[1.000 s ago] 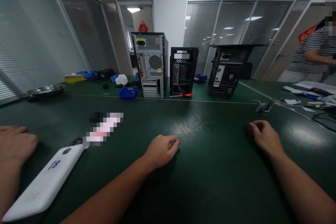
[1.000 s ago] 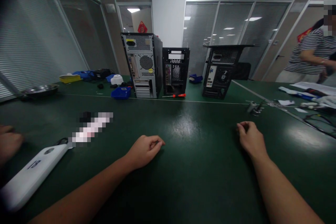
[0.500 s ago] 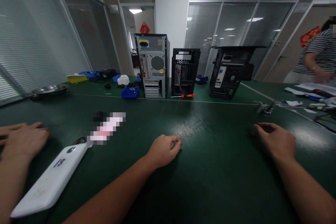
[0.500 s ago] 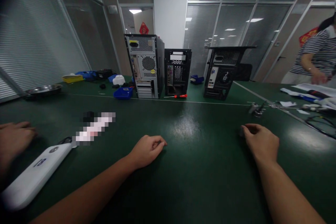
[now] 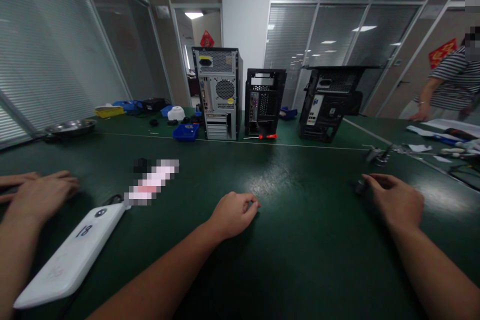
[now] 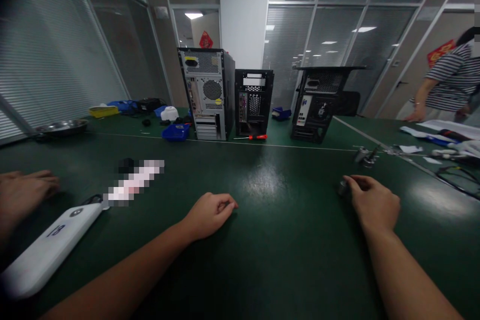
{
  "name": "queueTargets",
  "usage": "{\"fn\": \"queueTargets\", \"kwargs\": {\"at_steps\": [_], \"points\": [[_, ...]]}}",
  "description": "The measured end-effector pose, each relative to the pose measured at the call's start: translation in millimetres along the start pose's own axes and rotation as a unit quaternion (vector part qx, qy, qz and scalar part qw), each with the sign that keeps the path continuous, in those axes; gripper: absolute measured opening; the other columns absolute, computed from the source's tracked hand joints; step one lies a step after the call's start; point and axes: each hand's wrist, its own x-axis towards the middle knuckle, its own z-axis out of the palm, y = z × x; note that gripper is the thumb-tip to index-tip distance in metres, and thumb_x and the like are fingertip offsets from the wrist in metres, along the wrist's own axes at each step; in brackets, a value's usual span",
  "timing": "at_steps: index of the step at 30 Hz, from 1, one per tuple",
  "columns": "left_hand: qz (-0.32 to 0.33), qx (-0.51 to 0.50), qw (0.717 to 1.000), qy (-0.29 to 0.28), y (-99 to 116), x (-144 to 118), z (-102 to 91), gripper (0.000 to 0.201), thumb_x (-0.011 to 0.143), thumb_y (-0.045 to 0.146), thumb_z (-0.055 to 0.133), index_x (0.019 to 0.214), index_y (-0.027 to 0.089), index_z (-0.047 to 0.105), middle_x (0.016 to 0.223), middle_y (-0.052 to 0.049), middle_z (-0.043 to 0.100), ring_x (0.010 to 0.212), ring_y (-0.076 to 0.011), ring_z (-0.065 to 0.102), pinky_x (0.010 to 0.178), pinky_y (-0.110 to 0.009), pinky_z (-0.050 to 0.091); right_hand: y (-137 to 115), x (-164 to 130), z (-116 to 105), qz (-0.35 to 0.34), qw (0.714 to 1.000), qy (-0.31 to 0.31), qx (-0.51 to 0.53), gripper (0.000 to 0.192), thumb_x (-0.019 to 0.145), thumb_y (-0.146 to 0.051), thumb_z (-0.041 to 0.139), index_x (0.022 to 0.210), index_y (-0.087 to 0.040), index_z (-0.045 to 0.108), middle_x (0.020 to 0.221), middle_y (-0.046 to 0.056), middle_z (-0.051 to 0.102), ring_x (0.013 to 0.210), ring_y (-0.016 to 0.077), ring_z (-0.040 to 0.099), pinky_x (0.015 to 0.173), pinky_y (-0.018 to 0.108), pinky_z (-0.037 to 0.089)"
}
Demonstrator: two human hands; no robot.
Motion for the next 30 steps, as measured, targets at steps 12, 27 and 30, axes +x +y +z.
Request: {"fn": "queueTargets", "kwargs": {"at_steps": [12,27,30], "points": [[-0.003,0.002,1.000,-0.006,0.8,-0.3,-0.4,0.034,0.093,0.039,0.045,0.095,0.021,0.073,0.060,0.001,0.058,0.057,-0.0130,0.051,0.056,-0.024,0.032,-4.0,-0.5,-0.5,0.009,1.000,0.001,0.029,0.045,0.077,-0.062,0.059,0.099,-0.026,0.075,0.091,0.006,0.074,0.077,0.0241,0.063,0.064,0.033,0.039],[-0.008,0.018,1.000,-0.011,3.4,0.4,-1.6,0.034,0.092,0.039,0.045,0.095,0.021,0.073,0.062,0.000,0.061,0.060,-0.0142,0.054,0.059,-0.024,0.035,-6.4,-1.7,-1.5,-0.005,0.999,-0.017,0.033,0.039,0.076,-0.059,0.063,0.095,-0.027,0.074,0.089,0.004,0.074,0.080,0.0234,0.065,0.067,0.033,0.041],[-0.014,0.017,1.000,-0.013,3.7,0.6,-1.6,0.035,0.092,0.038,0.045,0.096,0.020,0.074,0.062,-0.001,0.061,0.059,-0.0140,0.053,0.058,-0.024,0.034,-5.6,-0.9,-0.6,0.005,0.999,-0.022,0.048,0.039,0.077,-0.058,0.062,0.096,-0.026,0.075,0.088,0.005,0.074,0.084,0.0241,0.066,0.069,0.033,0.042]]}}
